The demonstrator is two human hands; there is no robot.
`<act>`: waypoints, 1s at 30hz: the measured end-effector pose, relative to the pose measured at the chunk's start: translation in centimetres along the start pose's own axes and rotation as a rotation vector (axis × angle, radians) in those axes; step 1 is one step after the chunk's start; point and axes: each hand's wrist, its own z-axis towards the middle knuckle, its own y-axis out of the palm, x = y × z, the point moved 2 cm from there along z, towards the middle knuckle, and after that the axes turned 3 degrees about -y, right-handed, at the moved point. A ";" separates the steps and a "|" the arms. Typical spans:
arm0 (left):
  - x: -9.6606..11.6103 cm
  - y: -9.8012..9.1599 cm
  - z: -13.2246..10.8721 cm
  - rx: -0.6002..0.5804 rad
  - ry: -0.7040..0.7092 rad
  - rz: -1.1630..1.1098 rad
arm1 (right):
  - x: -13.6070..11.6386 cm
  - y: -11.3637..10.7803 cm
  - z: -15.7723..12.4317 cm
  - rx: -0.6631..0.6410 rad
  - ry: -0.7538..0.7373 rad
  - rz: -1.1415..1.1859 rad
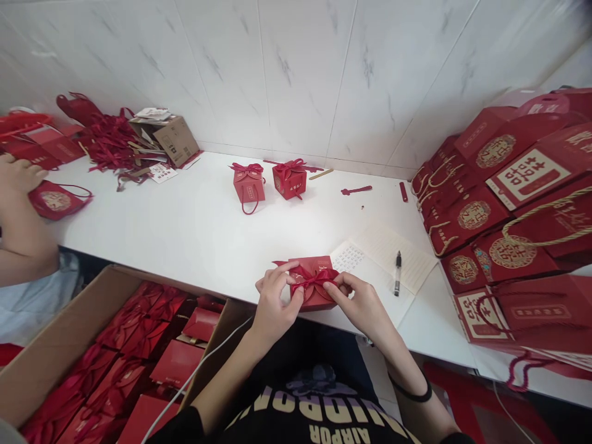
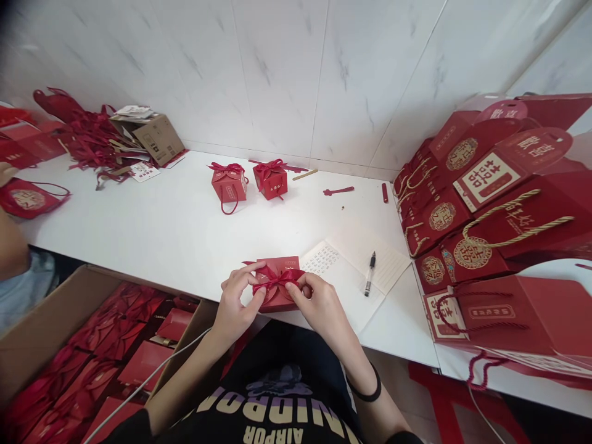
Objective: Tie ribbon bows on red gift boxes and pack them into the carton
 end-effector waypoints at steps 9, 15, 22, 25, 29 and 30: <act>-1.6 0.2 0.3 -0.096 -0.067 -0.345 | 1.1 0.0 0.8 -0.127 0.099 0.338; -2.6 0.7 0.5 -0.122 -0.118 -0.525 | 1.9 0.2 0.9 -0.147 0.141 0.583; -2.7 0.7 1.1 -0.112 -0.127 -0.532 | 2.8 0.6 1.0 -0.160 0.185 0.847; -2.6 1.0 1.1 -0.084 -0.140 -0.547 | 3.1 0.9 1.0 -0.138 0.204 0.935; -2.5 1.6 0.8 0.017 -0.146 -0.533 | 3.6 1.2 1.0 -0.089 0.208 1.008; -2.5 1.8 0.7 0.042 -0.150 -0.530 | 3.7 1.4 1.0 -0.081 0.206 1.029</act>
